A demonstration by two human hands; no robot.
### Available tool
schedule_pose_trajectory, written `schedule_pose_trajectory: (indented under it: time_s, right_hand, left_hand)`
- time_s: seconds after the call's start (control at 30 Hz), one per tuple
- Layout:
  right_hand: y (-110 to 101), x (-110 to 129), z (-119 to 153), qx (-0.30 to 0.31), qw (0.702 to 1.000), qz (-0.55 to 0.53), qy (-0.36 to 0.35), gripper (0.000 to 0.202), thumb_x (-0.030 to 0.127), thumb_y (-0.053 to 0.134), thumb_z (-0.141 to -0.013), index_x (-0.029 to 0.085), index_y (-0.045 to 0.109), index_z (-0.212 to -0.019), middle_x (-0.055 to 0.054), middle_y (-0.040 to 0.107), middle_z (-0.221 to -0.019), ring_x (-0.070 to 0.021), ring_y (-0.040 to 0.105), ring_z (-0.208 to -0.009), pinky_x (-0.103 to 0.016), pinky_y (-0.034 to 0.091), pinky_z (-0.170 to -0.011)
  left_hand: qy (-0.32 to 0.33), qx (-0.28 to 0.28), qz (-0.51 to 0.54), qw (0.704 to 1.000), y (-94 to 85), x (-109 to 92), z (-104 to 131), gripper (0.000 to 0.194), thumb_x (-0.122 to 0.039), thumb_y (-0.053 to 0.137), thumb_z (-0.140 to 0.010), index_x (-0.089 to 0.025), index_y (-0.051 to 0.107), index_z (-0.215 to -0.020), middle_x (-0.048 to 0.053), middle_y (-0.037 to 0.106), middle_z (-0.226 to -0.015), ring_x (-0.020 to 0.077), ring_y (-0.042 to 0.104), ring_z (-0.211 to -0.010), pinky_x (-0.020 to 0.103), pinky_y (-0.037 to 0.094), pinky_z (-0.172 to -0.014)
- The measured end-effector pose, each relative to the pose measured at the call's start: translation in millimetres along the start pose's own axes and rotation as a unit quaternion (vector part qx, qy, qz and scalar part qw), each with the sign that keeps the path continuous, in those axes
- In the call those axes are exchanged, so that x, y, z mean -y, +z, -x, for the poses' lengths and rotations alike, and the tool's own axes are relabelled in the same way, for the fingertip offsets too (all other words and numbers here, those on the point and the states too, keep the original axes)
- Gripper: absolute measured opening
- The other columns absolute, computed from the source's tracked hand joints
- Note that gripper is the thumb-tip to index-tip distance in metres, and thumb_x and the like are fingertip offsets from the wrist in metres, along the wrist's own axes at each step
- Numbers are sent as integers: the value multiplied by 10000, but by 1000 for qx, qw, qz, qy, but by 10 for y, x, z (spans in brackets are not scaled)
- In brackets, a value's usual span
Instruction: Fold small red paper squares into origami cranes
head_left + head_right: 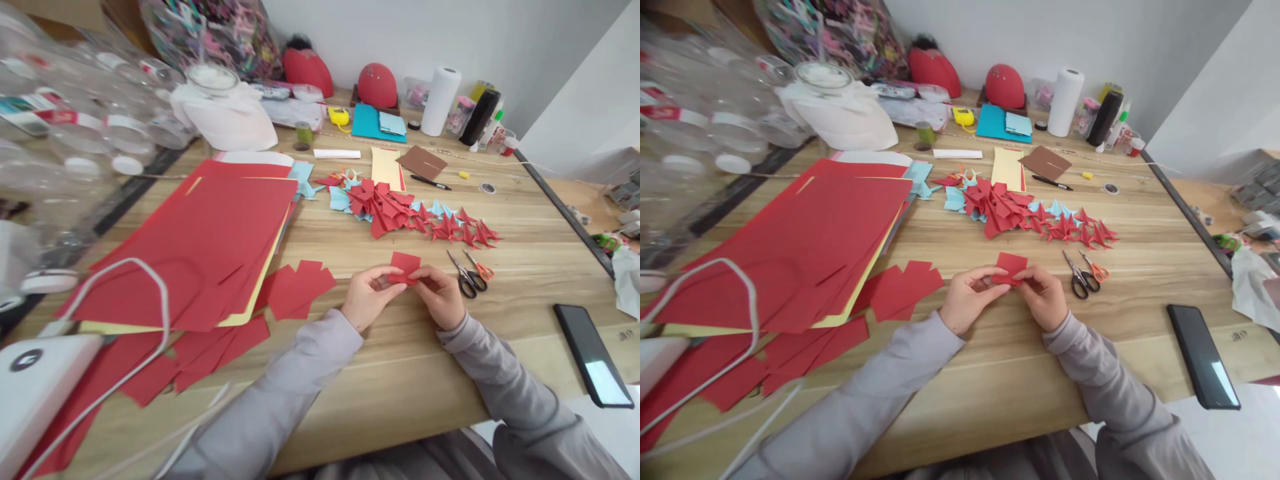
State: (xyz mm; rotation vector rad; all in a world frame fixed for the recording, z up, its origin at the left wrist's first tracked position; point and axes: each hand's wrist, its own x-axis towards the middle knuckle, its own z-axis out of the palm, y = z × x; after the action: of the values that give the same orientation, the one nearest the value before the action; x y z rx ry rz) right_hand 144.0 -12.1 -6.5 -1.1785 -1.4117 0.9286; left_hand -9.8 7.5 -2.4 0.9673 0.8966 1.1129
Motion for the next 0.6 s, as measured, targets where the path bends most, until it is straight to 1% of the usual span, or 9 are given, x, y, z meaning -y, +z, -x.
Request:
schedule_pose_trajectory:
  time_s: [0.1,0.17,0.33,0.4,0.47,0.53,0.6]
  right_hand:
    - [-14,2,-7,-22,1000,-21,4,47,238,640,-759,210,672,-781,-37,654,-787,-167,606,-760,-314,490,-720]
    - [-22,8,-11,-24,999,-31,3,43,236,647,-753,212,676,-772,-39,653,-785,-168,605,-758,-310,486,-705]
    - [-33,18,-12,-22,999,-23,-11,32,223,647,-754,214,677,-764,-35,653,-776,-165,605,-760,-307,480,-714]
    - [-36,23,-13,-19,999,-22,-19,38,231,642,-763,214,675,-771,-36,657,-789,-164,609,-767,-308,483,-727]
    - [-41,31,-16,-11,1000,-16,-20,72,245,647,-763,217,677,-823,-42,663,-828,-165,612,-777,-308,488,-728]
    - [-45,42,-22,4,1000,-2,-17,129,252,659,-757,222,676,-882,-44,666,-860,-163,611,-777,-300,492,-710]
    - [-50,52,-31,19,1000,11,-21,138,249,666,-753,222,679,-887,-42,663,-845,-158,607,-766,-289,493,-688]
  left_hand:
    - [-32,-7,124,992,-9,-9,-21,332,-377,747,-640,-154,577,-817,2,661,-712,152,668,-636,278,554,-582]
    - [-52,-18,149,987,-20,-15,-37,340,-372,748,-638,-148,568,-820,9,661,-714,155,667,-609,262,538,-535]
    - [-76,-12,114,991,-42,0,-45,289,-319,776,-588,-100,635,-713,22,643,-584,137,624,-521,241,507,-485]
    - [-76,-16,89,993,-45,16,-40,280,-303,779,-580,-97,655,-725,15,634,-539,127,602,-489,244,501,-483]
    - [-74,-21,70,995,-45,30,-37,280,-290,779,-578,-100,662,-748,15,640,-531,123,597,-482,248,502,-500]
    - [-69,-26,61,995,-44,39,-34,286,-277,782,-571,-104,663,-764,14,647,-532,127,603,-487,255,507,-515]
    - [-66,-26,57,996,-43,42,-30,281,-269,781,-567,-105,661,-761,14,648,-532,132,609,-490,261,515,-521]
